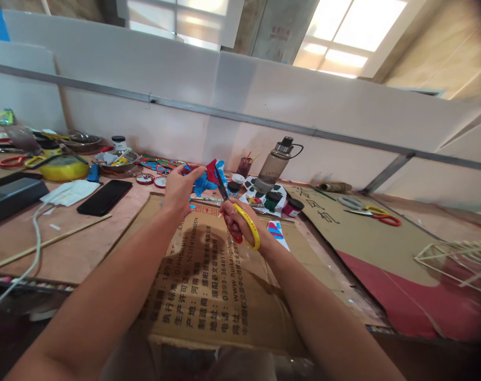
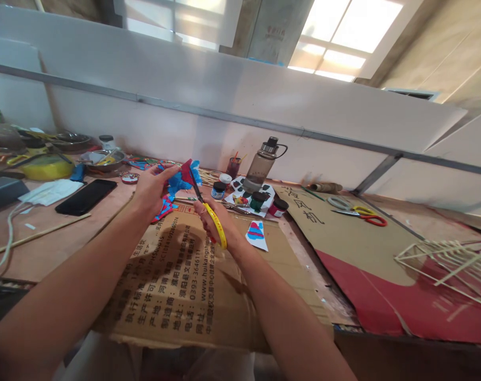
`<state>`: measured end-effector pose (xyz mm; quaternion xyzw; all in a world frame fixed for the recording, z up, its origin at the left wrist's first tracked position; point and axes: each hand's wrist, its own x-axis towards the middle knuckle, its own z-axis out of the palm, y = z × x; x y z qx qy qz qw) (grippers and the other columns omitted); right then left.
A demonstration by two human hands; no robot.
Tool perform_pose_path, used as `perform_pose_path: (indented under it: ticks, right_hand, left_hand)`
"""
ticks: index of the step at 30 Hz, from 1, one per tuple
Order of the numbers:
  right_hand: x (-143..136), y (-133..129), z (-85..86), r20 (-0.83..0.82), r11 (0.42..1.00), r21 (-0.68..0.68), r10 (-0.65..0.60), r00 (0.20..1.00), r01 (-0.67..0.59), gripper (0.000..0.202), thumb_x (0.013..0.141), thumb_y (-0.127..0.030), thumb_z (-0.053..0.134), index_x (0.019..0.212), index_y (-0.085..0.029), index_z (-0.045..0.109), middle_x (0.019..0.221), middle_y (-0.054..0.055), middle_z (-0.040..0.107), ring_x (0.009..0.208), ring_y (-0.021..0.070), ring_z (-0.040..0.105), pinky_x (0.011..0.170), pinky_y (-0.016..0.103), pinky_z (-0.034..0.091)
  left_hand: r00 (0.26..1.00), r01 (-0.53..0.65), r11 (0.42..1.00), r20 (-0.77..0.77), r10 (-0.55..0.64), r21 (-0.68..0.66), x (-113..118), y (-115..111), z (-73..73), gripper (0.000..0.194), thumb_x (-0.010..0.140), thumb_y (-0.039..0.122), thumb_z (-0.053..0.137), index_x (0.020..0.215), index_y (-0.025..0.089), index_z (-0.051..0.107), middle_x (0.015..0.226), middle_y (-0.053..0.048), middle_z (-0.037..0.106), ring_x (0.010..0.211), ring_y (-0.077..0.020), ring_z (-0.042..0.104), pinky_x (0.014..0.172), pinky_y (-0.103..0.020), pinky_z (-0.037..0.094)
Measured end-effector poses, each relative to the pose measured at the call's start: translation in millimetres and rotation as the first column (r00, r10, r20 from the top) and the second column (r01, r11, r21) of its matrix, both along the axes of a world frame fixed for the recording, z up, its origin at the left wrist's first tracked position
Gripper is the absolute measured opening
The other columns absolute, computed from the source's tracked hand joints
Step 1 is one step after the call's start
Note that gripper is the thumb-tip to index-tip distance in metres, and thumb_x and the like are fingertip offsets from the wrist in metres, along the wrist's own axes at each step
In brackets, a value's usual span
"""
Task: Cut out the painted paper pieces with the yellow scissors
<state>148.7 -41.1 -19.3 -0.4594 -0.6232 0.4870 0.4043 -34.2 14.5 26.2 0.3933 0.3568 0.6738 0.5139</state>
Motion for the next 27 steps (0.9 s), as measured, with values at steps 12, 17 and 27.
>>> perform_pose_path:
  ticks: [12,17,27]
  right_hand:
    - [-5.4,-2.8,8.4,-0.064,1.000,-0.008,-0.017,0.998,0.016,0.054,0.092,-0.076,0.062,0.095,-0.024,0.051,0.065,-0.007,0.040,0.048,0.0079,0.030,0.041,0.022,0.029]
    - [-1.8,-2.9,4.6,-0.052,1.000,0.014,-0.003,0.999,0.004,0.051,0.096,-0.074,0.058,0.098,-0.023,0.053,0.066,-0.005,0.043,0.050,0.0089,0.032,0.043,0.024,0.029]
    - [0.4,-2.8,3.8,-0.032,1.000,0.024,0.019,0.999,-0.018,0.049,0.096,-0.071,0.060,0.095,-0.023,0.055,0.066,-0.005,0.045,0.051,0.0088,0.031,0.043,0.023,0.030]
  left_hand:
    - [0.999,0.042,0.999,-0.007,-0.042,-0.012,-4.6,0.0,-4.1,0.041,0.048,0.027,0.097,0.078,0.017,0.071,0.078,-0.002,0.073,0.069,-0.0146,0.066,0.065,-0.027,0.054]
    - [0.999,0.034,0.999,0.003,-0.034,-0.016,-5.7,0.6,-1.7,0.039,0.050,0.024,0.096,0.079,0.017,0.071,0.079,-0.003,0.074,0.071,-0.0149,0.068,0.068,-0.027,0.056]
    - [1.000,0.009,1.000,-0.018,-0.009,-0.026,-6.4,0.8,-0.9,0.033,0.058,0.023,0.093,0.081,0.017,0.071,0.080,-0.004,0.075,0.067,-0.0141,0.068,0.067,-0.027,0.055]
